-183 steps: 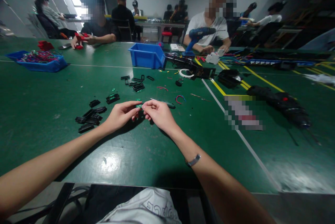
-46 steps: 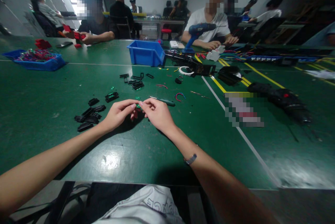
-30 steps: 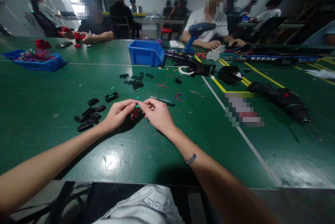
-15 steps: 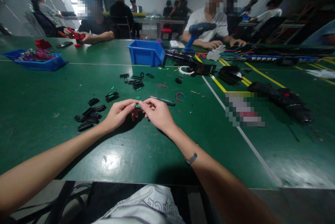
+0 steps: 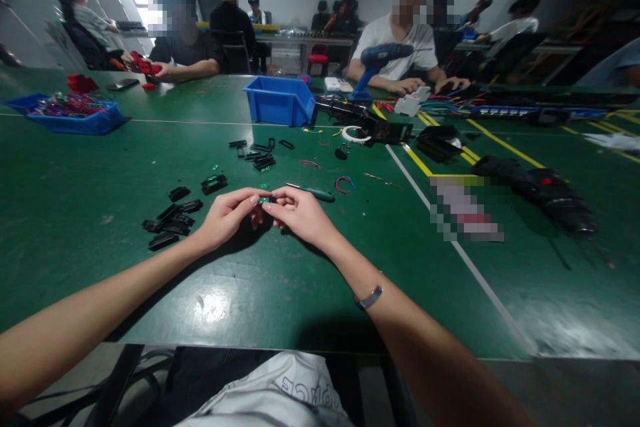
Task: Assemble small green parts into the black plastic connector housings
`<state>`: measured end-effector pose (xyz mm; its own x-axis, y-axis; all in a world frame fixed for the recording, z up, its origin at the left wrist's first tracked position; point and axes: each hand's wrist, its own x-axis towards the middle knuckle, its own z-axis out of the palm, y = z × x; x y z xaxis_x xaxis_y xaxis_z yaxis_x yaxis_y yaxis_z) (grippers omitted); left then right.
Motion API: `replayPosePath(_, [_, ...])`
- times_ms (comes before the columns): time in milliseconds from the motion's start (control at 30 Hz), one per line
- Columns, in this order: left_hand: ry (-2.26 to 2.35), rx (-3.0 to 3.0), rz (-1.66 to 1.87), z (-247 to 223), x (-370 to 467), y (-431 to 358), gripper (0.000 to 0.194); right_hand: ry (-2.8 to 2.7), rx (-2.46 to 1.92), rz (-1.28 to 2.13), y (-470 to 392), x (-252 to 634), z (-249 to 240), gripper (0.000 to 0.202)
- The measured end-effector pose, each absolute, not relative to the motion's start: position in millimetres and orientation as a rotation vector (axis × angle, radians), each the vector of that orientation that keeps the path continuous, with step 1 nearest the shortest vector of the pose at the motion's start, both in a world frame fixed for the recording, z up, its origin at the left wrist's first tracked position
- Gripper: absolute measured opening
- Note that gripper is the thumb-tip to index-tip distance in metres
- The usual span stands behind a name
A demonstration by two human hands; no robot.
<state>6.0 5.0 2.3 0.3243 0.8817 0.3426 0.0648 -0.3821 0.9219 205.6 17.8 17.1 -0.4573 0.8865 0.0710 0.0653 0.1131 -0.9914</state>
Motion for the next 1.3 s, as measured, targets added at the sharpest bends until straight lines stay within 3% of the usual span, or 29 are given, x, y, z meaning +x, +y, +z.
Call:
replayPosePath(600, [0.838,1.837,1.133,1.0,4.8,5.6,0.034,-1.638,-0.887,1.584,21.3,208.5,13.4,0.031])
replayPosePath(1300, [0.629,1.43,0.834,9.0,-2.9,12.4,0.043,-1.68,-0.809,1.653,21.4,210.8,15.0,0.028])
